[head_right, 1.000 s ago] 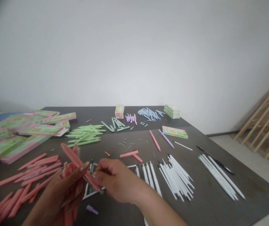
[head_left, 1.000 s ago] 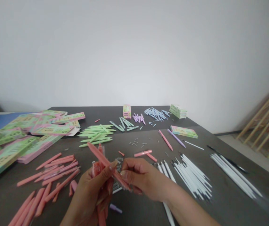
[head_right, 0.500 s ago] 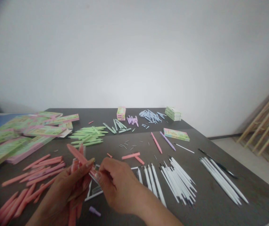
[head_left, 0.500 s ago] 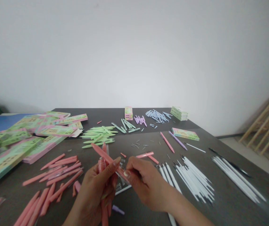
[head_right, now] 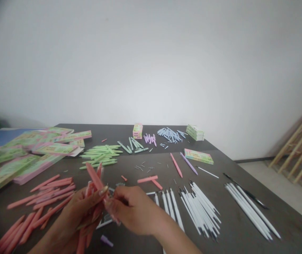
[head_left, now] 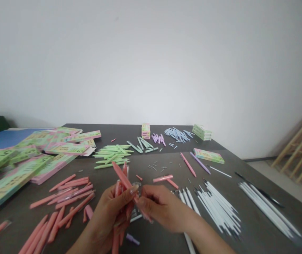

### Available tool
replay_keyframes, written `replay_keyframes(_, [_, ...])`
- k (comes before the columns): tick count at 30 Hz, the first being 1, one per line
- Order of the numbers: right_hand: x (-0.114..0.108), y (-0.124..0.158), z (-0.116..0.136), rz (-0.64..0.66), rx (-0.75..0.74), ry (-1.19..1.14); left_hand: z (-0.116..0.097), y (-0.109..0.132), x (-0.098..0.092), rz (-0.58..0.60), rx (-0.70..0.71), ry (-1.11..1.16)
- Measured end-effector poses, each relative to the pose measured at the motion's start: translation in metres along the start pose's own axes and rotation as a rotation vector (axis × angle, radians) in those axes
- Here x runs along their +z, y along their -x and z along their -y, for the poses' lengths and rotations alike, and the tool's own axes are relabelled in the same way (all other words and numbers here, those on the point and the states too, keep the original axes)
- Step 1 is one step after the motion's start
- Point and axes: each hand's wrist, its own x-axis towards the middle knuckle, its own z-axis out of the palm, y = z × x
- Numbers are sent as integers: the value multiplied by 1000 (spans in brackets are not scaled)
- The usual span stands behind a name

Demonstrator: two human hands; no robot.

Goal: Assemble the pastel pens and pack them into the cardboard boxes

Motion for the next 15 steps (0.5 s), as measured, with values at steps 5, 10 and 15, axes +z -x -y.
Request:
replay_keyframes(5, [9, -1, 2, -68, -81, 196, 8, -6, 1, -19, -38, 6])
replay_keyframes(10, [22, 20, 20, -438, -629, 658, 4, -16, -8, -51, -29, 148])
replay_keyframes(15, [-7, 22, 26, -708, -418, 241, -6, -10, -10, 26, 44, 259])
